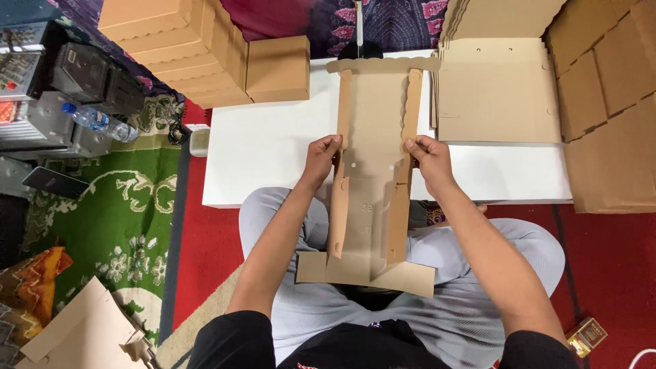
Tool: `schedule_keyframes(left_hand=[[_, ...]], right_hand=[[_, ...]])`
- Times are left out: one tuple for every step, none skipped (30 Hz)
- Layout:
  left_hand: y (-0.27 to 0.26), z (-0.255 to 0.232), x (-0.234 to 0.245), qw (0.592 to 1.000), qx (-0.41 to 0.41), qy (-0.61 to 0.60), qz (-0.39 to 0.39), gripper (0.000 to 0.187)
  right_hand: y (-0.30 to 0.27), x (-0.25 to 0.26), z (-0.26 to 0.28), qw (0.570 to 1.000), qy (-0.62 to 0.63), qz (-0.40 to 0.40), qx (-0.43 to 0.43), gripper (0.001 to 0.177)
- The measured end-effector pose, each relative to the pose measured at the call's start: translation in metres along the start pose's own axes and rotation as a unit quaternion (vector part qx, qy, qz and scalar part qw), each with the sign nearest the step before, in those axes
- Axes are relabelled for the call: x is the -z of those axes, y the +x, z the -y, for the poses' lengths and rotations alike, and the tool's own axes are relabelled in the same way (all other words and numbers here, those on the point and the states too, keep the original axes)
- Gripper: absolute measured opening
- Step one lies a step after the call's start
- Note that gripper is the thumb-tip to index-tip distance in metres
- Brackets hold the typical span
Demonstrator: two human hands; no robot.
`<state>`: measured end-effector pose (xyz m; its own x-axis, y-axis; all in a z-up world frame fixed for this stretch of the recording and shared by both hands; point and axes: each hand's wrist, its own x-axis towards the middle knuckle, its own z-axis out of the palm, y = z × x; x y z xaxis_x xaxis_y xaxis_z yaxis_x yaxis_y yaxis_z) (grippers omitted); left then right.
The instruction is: Folding a pre-cut cardboard sheet into a box structure.
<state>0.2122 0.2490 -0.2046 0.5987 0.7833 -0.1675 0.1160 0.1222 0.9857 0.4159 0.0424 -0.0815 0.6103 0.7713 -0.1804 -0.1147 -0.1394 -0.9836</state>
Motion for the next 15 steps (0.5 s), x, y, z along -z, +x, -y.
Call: schedule_keyframes(left_hand=[[-0.005, -0.009, 0.000, 1.000, 0.001, 0.000, 0.001, 0.029], [-0.011, -0.018, -0.001, 1.000, -0.007, 0.019, -0.008, 0.029], [-0.017, -0.028, -0.001, 0.999, -0.014, 0.037, -0.017, 0.028], [-0.025, -0.038, -0.003, 0.999, -0.014, 0.037, -0.018, 0.028], [-0.034, -0.049, -0.005, 0.998, -0.025, 0.046, -0.029, 0.027], [-0.041, -0.061, -0.006, 0.997, -0.037, 0.054, -0.040, 0.028], [-0.039, -0.061, -0.006, 0.997, -0.037, 0.055, -0.040, 0.028], [-0.038, -0.061, -0.006, 0.997, -0.034, 0.050, -0.051, 0.029], [-0.037, -0.061, -0.007, 0.997, -0.030, 0.045, -0.062, 0.032], [-0.035, -0.061, -0.006, 0.997, -0.031, 0.045, -0.062, 0.032], [-0.034, -0.061, -0.005, 0.996, -0.035, 0.044, -0.068, 0.032], [-0.034, -0.059, -0.003, 0.996, -0.038, 0.042, -0.076, 0.032], [-0.038, -0.063, -0.004, 0.995, -0.037, 0.041, -0.077, 0.032], [-0.040, -0.068, -0.005, 0.995, -0.040, 0.036, -0.079, 0.031], [-0.042, -0.073, -0.007, 0.995, -0.044, 0.031, -0.081, 0.030]], right_hand=[[0.002, 0.000, -0.003, 1.000, 0.000, -0.001, -0.001, 0.014], [0.003, 0.001, -0.006, 1.000, 0.000, -0.004, 0.000, 0.016], [0.005, 0.001, -0.009, 1.000, -0.001, -0.008, 0.002, 0.019], [0.011, 0.003, -0.020, 1.000, -0.001, -0.007, 0.002, 0.019], [0.016, 0.004, -0.030, 1.000, 0.003, -0.008, 0.002, 0.020], [0.022, 0.006, -0.040, 1.000, 0.008, -0.009, 0.004, 0.021], [0.031, 0.009, -0.056, 1.000, 0.008, -0.009, 0.005, 0.021], [0.039, 0.013, -0.072, 1.000, 0.003, 0.002, 0.007, 0.022], [0.047, 0.017, -0.088, 1.000, -0.003, 0.012, 0.009, 0.022], [0.043, 0.015, -0.081, 1.000, -0.002, 0.012, 0.009, 0.022], [0.039, 0.012, -0.074, 1.000, -0.008, 0.016, 0.014, 0.020], [0.034, 0.009, -0.068, 0.999, -0.015, 0.022, 0.017, 0.018], [0.017, 0.002, -0.041, 0.999, -0.016, 0.024, 0.016, 0.018], [0.000, -0.005, -0.014, 0.999, -0.023, 0.031, 0.017, 0.014], [-0.016, -0.012, 0.014, 0.999, -0.030, 0.039, 0.018, 0.014]])
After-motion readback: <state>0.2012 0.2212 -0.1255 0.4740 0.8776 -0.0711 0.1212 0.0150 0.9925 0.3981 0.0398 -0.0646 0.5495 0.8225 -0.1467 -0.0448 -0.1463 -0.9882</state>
